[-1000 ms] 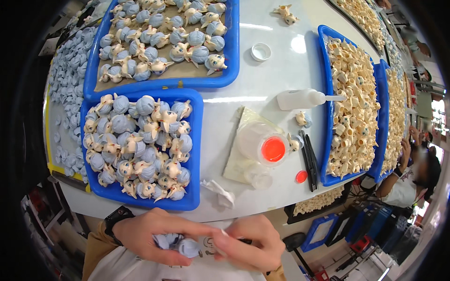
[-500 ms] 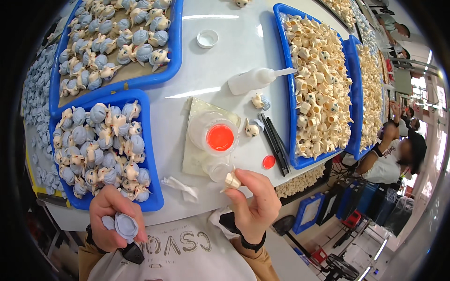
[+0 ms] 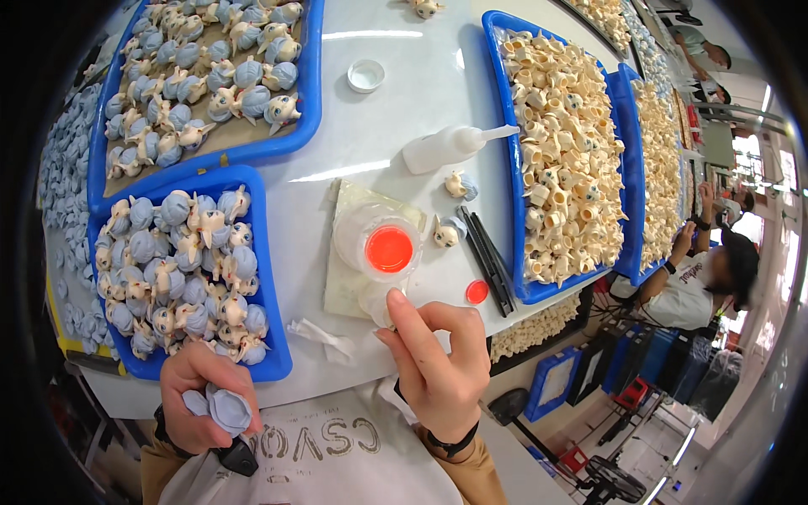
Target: The person assembles small figurines by attaching blue fabric heads to beige plastic bodies. They pick up a head and a body, apply glue from a bottle to the body, and press the head onto it. The completed figurines are placed into blue trays on the table.
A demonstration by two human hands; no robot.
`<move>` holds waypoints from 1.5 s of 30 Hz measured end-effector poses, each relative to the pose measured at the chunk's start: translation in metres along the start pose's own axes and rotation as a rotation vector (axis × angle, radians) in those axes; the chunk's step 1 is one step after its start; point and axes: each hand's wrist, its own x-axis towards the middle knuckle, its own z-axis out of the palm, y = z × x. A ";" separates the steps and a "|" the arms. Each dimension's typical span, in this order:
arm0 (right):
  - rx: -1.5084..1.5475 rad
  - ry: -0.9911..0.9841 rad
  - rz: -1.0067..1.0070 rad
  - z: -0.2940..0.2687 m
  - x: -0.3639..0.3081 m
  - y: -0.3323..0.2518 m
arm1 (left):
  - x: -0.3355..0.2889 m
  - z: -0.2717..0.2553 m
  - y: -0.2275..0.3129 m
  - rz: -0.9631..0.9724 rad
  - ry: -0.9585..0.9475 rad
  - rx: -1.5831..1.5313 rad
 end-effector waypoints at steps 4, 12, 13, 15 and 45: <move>-0.008 -0.008 -0.025 -0.001 0.002 -0.002 | -0.003 -0.003 0.000 0.005 -0.020 0.094; 0.196 0.145 0.034 0.003 -0.010 0.006 | -0.003 0.000 0.001 -0.024 -0.016 0.099; 0.199 0.144 0.046 0.003 -0.011 0.006 | -0.002 0.000 0.001 -0.038 -0.022 0.089; 0.204 0.141 0.071 0.004 -0.013 0.007 | -0.001 0.000 0.001 -0.039 -0.021 0.070; 0.644 -0.140 -0.468 -0.003 0.015 -0.049 | -0.004 0.012 0.001 -0.144 0.162 0.261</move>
